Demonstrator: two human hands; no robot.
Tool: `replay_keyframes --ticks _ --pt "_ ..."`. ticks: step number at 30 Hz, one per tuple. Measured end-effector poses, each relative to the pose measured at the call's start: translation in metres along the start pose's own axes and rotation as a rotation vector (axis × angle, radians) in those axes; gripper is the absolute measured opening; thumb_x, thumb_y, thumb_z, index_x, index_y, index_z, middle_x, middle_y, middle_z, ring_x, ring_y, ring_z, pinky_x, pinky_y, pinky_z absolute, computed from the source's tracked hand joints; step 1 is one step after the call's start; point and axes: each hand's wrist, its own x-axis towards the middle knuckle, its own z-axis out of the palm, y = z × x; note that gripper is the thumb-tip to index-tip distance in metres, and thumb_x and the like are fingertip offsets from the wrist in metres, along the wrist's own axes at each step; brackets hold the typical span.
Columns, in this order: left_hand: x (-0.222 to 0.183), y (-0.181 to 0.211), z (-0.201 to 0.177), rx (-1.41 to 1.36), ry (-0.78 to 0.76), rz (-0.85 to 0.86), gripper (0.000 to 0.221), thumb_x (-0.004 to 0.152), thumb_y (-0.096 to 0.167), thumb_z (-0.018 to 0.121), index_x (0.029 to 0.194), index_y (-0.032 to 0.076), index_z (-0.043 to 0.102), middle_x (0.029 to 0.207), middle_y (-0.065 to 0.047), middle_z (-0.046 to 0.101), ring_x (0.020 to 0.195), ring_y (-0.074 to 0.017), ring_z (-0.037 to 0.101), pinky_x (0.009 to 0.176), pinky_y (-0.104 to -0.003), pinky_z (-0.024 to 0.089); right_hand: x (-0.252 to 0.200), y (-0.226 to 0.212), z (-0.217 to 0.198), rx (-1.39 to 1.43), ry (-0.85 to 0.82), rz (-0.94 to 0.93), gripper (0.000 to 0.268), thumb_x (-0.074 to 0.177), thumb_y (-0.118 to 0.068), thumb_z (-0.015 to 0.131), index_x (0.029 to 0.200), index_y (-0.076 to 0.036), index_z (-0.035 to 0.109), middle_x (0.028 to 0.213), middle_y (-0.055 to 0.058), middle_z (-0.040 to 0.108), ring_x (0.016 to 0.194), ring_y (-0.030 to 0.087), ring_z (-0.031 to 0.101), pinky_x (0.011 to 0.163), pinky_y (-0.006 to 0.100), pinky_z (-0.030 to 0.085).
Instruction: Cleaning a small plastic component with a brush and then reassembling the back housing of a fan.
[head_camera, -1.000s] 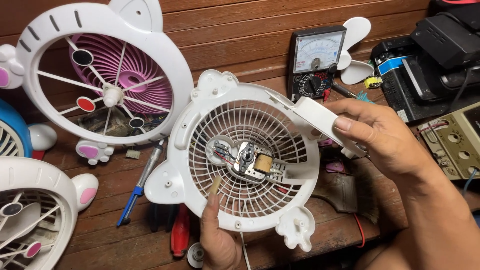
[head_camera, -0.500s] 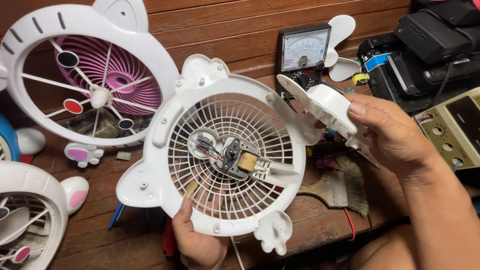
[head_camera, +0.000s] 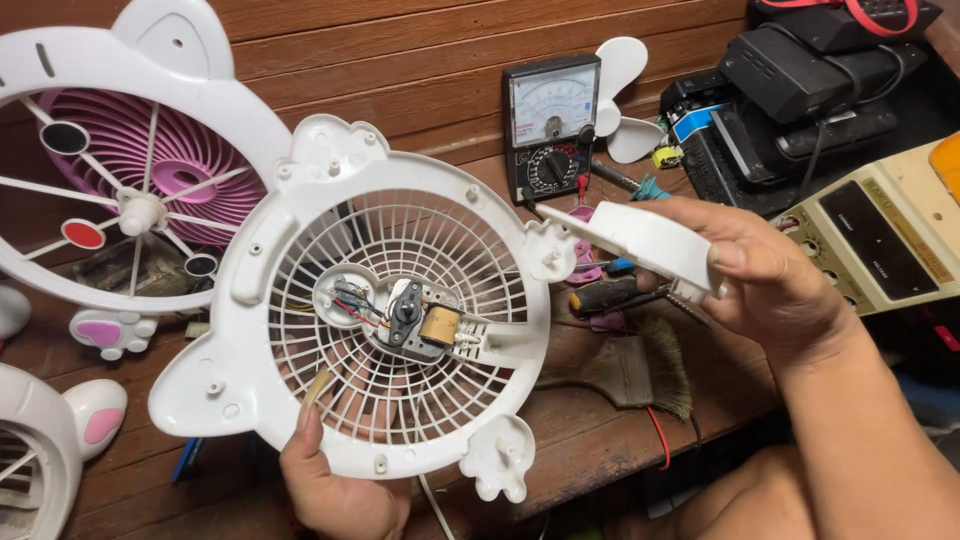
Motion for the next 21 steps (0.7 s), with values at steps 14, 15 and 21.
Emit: replay_keyframes --ticks 14,15,21 --pt "-0.021 0.024 0.02 -0.096 0.069 0.097 0.073 0.074 0.026 0.049 0.141 0.0 0.058 0.13 -0.024 0.068 0.119 -0.039 0.069 0.096 -0.056 0.058 -0.002 -0.009 0.009 0.067 0.075 -0.08 0.087 0.07 -0.035 0.07 0.14 0.014 0.052 0.129 0.029 0.065 0.105 0.037 0.07 0.087 0.033 0.056" --pt "-0.022 0.026 0.023 -0.154 0.115 0.14 0.075 0.071 0.025 0.052 0.14 -0.002 0.06 0.125 -0.025 0.07 0.114 -0.0412 0.071 0.092 -0.057 0.06 -0.003 -0.007 0.008 0.183 0.118 -0.163 0.075 0.078 -0.029 0.073 0.134 0.016 0.054 0.12 0.031 0.067 0.098 0.039 0.072 0.087 0.035 0.056" --pt "-0.001 0.033 -0.007 -0.108 0.088 0.105 0.067 0.076 0.024 0.048 0.136 -0.004 0.058 0.133 -0.025 0.065 0.122 -0.0424 0.065 0.099 -0.059 0.054 0.016 0.013 0.008 -0.418 0.34 -0.034 0.078 0.078 -0.044 0.073 0.142 -0.002 0.057 0.116 0.009 0.068 0.09 0.019 0.069 0.075 0.023 0.052"
